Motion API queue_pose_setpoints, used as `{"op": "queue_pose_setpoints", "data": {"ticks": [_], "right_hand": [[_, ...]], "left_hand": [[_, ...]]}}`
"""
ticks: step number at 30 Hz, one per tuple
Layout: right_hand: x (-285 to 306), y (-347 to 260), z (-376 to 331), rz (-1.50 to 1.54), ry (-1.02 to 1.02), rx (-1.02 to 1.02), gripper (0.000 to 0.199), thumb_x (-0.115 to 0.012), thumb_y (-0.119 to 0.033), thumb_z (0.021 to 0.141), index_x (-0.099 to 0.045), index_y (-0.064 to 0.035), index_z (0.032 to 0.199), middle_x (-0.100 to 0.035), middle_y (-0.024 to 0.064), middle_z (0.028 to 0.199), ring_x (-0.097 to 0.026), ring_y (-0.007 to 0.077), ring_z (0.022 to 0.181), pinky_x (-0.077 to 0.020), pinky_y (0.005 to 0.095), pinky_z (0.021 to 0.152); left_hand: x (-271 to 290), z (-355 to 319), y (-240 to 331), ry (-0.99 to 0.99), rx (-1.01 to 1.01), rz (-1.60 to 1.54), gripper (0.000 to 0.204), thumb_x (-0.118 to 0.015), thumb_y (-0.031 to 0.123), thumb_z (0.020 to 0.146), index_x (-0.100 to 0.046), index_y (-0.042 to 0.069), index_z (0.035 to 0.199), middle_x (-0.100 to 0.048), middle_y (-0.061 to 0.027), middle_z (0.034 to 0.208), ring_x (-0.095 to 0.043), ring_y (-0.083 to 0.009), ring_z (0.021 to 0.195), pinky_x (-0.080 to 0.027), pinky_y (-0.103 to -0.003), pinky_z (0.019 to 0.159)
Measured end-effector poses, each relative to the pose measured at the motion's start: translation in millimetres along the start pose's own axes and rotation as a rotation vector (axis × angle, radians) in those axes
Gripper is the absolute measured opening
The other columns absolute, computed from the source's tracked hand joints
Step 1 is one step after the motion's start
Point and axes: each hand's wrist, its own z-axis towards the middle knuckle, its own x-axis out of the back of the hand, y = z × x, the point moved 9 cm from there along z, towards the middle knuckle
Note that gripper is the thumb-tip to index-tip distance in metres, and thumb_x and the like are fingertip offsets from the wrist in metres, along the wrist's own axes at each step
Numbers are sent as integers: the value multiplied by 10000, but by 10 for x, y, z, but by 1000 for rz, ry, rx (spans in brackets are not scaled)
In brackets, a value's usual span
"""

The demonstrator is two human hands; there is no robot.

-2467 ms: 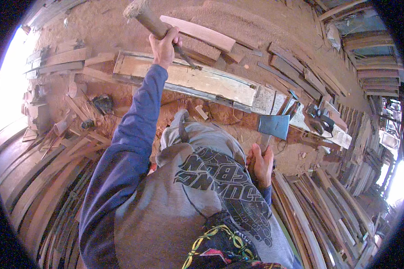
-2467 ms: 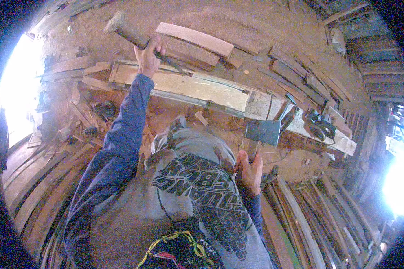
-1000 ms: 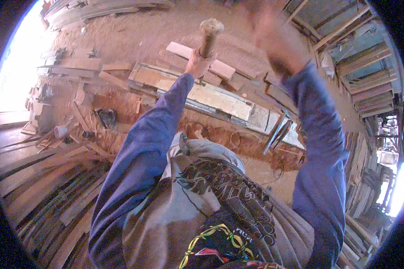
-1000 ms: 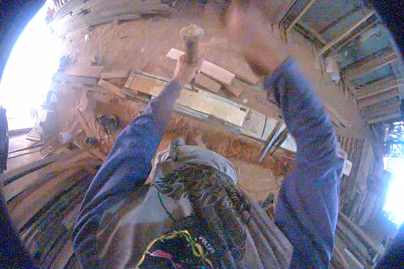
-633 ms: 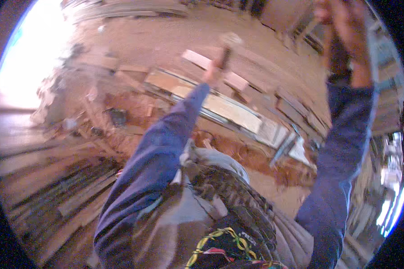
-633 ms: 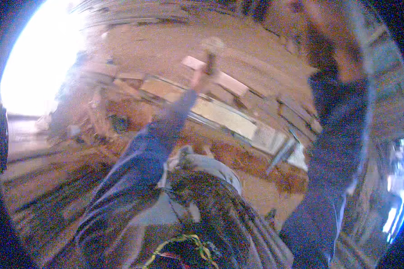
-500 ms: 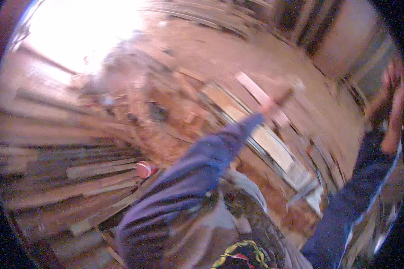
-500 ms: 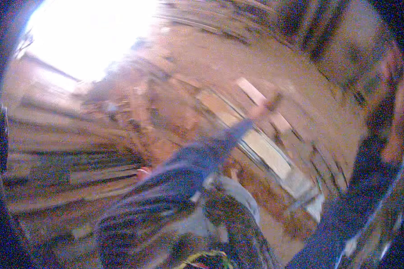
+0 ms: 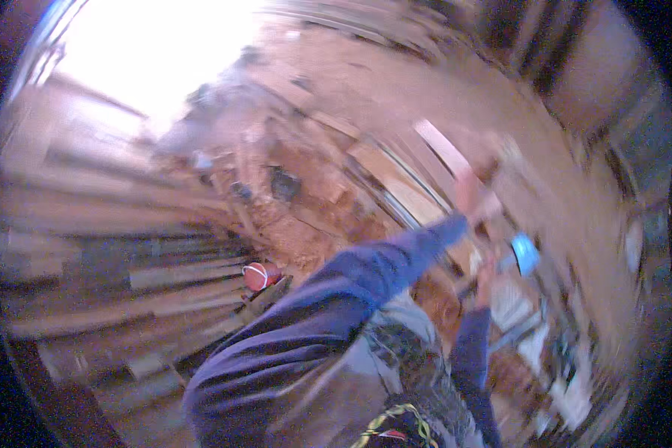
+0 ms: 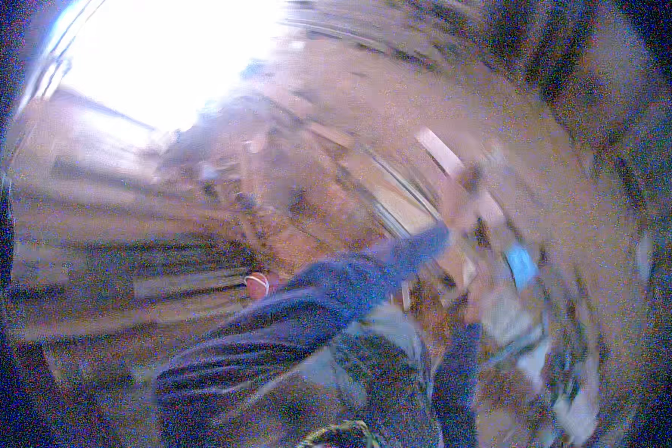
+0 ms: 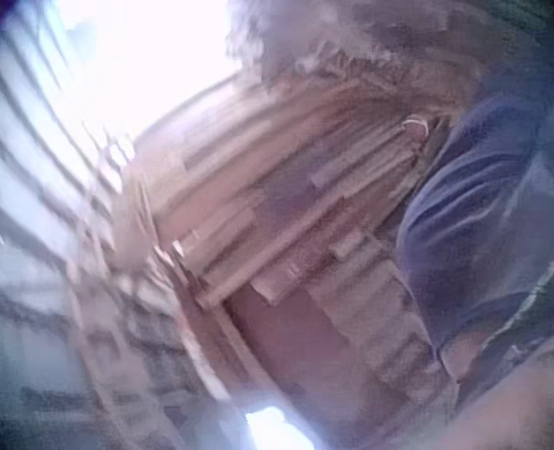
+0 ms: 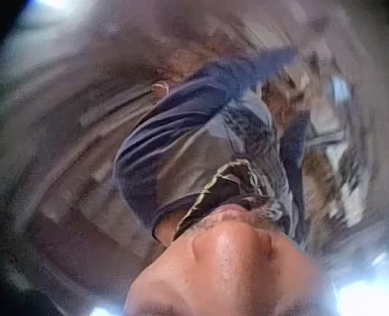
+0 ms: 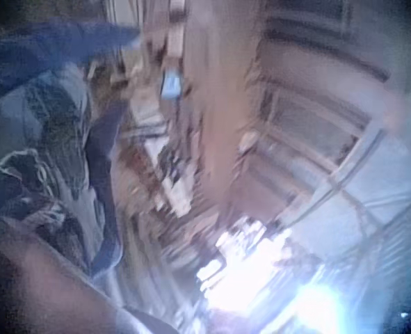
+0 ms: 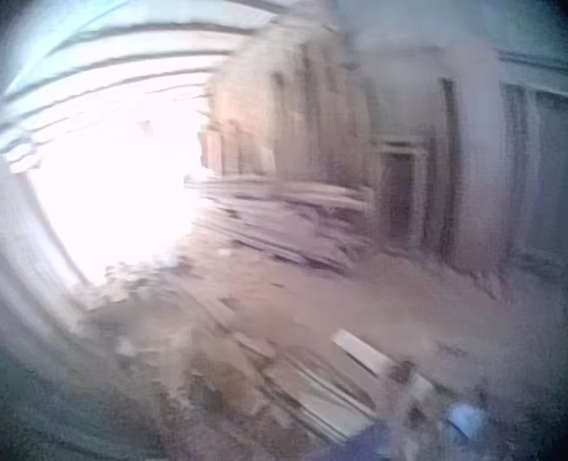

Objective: The person uses a hammer and chisel to pry apart a wooden frame clamped to a workbench. They repeatedly strike the chisel to separate the pieces, then use pliers to remove nails from the disassembled wood.

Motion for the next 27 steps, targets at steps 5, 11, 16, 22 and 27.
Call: {"op": "queue_pose_setpoints", "data": {"ticks": [5,11,16,22,27], "right_hand": [[-47,161,-49,-312,309,272,365,-647,-305,859,-630,-6,1067,-688,167,974,-659,348,899,-518,467,803],[-91,496,101,-372,436,107,372,-719,-324,809,-623,-2,967,-685,146,762,-662,314,688,-508,444,641],[-63,561,196,-244,409,26,417,-712,-360,812,-610,-10,1015,-692,198,855,-668,407,796,-510,478,718],[-90,545,166,-254,424,10,454,-717,-374,812,-598,-6,1049,-695,190,869,-669,404,803,-510,477,719],[-52,341,98,-308,527,126,391,-720,-347,825,-604,-3,969,-686,156,781,-673,335,713,-512,441,657]], "left_hand": [[107,143,-211,-114,-9,-330,248,-734,182,823,-633,18,979,-649,-61,879,-590,-190,834,-479,-355,770],[226,278,-295,-67,282,-730,176,-729,66,815,-562,71,762,-577,9,681,-535,-98,597,-432,-274,547],[263,530,-370,-85,195,-807,190,-683,-25,798,-527,66,738,-527,1,593,-492,-93,508,-375,-254,456],[343,744,-754,1,366,-820,181,-681,-21,791,-518,52,758,-527,-26,608,-479,-112,491,-401,-272,436],[287,882,-1122,-23,439,-843,206,-681,36,799,-484,85,772,-496,-11,628,-455,-126,498,-403,-290,450]]}}
